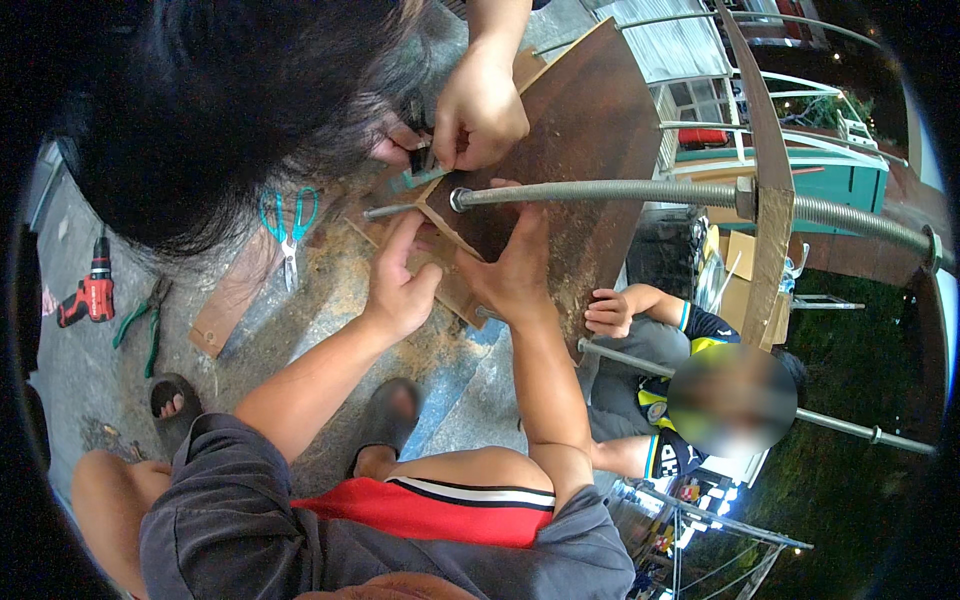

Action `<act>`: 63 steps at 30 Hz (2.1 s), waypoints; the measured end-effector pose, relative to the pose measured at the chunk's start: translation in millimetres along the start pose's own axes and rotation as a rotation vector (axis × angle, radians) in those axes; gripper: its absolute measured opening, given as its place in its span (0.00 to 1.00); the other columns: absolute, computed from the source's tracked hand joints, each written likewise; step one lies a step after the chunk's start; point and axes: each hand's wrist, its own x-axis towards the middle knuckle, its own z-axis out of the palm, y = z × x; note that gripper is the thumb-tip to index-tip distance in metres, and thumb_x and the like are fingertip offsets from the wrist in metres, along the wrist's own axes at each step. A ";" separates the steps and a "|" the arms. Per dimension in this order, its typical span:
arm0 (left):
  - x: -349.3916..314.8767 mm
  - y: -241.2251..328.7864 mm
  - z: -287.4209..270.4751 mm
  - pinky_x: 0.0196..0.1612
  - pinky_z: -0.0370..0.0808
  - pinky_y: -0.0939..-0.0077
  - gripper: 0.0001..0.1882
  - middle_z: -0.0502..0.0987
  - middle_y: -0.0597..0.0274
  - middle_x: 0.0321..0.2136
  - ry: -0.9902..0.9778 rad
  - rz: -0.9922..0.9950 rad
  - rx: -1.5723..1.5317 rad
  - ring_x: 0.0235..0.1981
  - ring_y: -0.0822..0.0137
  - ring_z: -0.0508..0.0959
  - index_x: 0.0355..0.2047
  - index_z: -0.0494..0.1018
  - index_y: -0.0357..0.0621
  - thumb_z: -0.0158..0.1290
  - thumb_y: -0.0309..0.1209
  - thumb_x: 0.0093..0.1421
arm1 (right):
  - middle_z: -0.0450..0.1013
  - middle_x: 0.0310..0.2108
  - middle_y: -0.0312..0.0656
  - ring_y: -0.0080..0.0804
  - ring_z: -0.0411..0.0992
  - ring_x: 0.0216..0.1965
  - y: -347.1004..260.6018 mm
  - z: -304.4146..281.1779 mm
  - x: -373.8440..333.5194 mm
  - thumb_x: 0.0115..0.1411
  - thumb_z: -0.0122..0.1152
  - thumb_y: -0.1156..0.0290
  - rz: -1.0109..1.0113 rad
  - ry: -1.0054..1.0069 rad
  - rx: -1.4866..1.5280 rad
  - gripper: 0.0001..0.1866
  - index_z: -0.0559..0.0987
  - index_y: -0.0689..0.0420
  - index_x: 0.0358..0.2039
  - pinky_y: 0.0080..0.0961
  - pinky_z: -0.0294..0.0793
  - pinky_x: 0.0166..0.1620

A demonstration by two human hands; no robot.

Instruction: The person assembles a wooden furniture piece by attaching metal threaded rods to a wooden frame. They use a tape measure to check dimensions and a square tool to ensure alignment while another person assists by holding parts steady.

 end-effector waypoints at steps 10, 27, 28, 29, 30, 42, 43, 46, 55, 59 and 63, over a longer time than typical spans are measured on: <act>5.4 -9.1 0.4 0.56 0.74 0.65 0.32 0.72 0.49 0.54 0.026 0.056 0.018 0.55 0.56 0.75 0.61 0.67 0.32 0.50 0.16 0.52 | 0.69 0.57 0.59 0.59 0.70 0.55 8.2 -0.6 -1.4 0.42 0.76 0.81 -0.243 -0.024 -0.069 0.55 0.52 0.65 0.67 0.51 0.69 0.60; 1.8 -18.8 -10.9 0.42 0.75 0.72 0.31 0.77 0.60 0.35 0.003 0.260 0.040 0.34 0.67 0.76 0.61 0.71 0.35 0.52 0.16 0.54 | 0.69 0.57 0.56 0.58 0.69 0.55 13.0 1.5 -3.1 0.42 0.76 0.80 -0.248 0.022 -0.036 0.46 0.63 0.64 0.62 0.49 0.67 0.59; 1.0 -19.2 -4.9 0.41 0.76 0.72 0.29 0.77 0.59 0.35 0.088 0.172 -0.039 0.34 0.67 0.76 0.60 0.72 0.35 0.52 0.16 0.54 | 0.69 0.57 0.56 0.58 0.69 0.55 13.9 2.5 -3.9 0.42 0.76 0.80 -0.269 0.027 -0.024 0.46 0.63 0.65 0.62 0.49 0.67 0.59; 0.2 -18.7 -1.7 0.41 0.76 0.72 0.28 0.77 0.59 0.34 0.174 0.084 -0.117 0.34 0.66 0.77 0.58 0.73 0.34 0.52 0.15 0.54 | 0.69 0.57 0.56 0.57 0.69 0.55 15.0 4.0 -2.5 0.42 0.76 0.80 -0.295 0.038 -0.011 0.46 0.63 0.65 0.62 0.49 0.67 0.59; -1.0 -17.5 -2.5 0.40 0.75 0.73 0.27 0.77 0.60 0.33 0.142 0.109 -0.059 0.33 0.67 0.76 0.57 0.74 0.34 0.51 0.15 0.55 | 0.69 0.57 0.56 0.56 0.69 0.55 14.9 3.3 -2.7 0.42 0.76 0.79 -0.297 0.022 -0.031 0.50 0.58 0.65 0.64 0.48 0.67 0.60; -10.0 -12.4 -2.8 0.36 0.76 0.74 0.24 0.76 0.59 0.30 0.017 0.147 0.036 0.30 0.68 0.77 0.53 0.73 0.34 0.54 0.17 0.54 | 0.70 0.56 0.55 0.58 0.69 0.54 -5.6 -3.7 -0.1 0.41 0.76 0.80 -0.150 -0.041 -0.008 0.47 0.63 0.66 0.62 0.48 0.68 0.59; -10.6 -12.3 -5.8 0.38 0.75 0.75 0.23 0.76 0.59 0.32 0.021 0.165 0.050 0.32 0.68 0.76 0.53 0.73 0.34 0.53 0.17 0.55 | 0.71 0.56 0.55 0.58 0.70 0.54 -4.8 -3.8 -0.5 0.41 0.76 0.80 -0.158 -0.038 0.000 0.47 0.63 0.66 0.62 0.49 0.68 0.59; -7.4 -5.6 -8.2 0.40 0.74 0.77 0.16 0.76 0.58 0.34 0.055 0.125 0.054 0.34 0.69 0.75 0.46 0.73 0.33 0.51 0.16 0.56 | 0.71 0.56 0.54 0.58 0.69 0.54 0.1 -2.5 -1.5 0.42 0.76 0.78 -0.153 -0.031 0.017 0.47 0.63 0.66 0.63 0.49 0.67 0.60; 14.9 -13.8 -10.6 0.37 0.74 0.67 0.12 0.75 0.51 0.34 0.083 0.088 0.174 0.33 0.56 0.76 0.41 0.74 0.34 0.53 0.19 0.55 | 0.69 0.59 0.50 0.53 0.66 0.59 4.2 -2.1 9.1 0.41 0.78 0.75 -0.208 -0.091 -0.088 0.51 0.63 0.59 0.66 0.45 0.65 0.63; 7.4 -14.0 -5.3 0.39 0.75 0.67 0.19 0.76 0.53 0.36 -0.081 0.428 0.396 0.34 0.57 0.77 0.48 0.74 0.33 0.52 0.17 0.54 | 0.69 0.60 0.50 0.54 0.67 0.58 20.5 -10.6 -2.3 0.41 0.78 0.76 -0.176 -0.107 -0.120 0.55 0.58 0.60 0.69 0.45 0.65 0.62; 5.0 -25.3 1.3 0.38 0.75 0.69 0.14 0.75 0.55 0.30 0.179 0.104 0.043 0.30 0.58 0.76 0.41 0.77 0.34 0.52 0.17 0.53 | 0.69 0.61 0.51 0.53 0.69 0.57 21.6 -7.7 -7.0 0.41 0.78 0.76 -0.218 -0.083 -0.093 0.60 0.51 0.62 0.72 0.46 0.66 0.60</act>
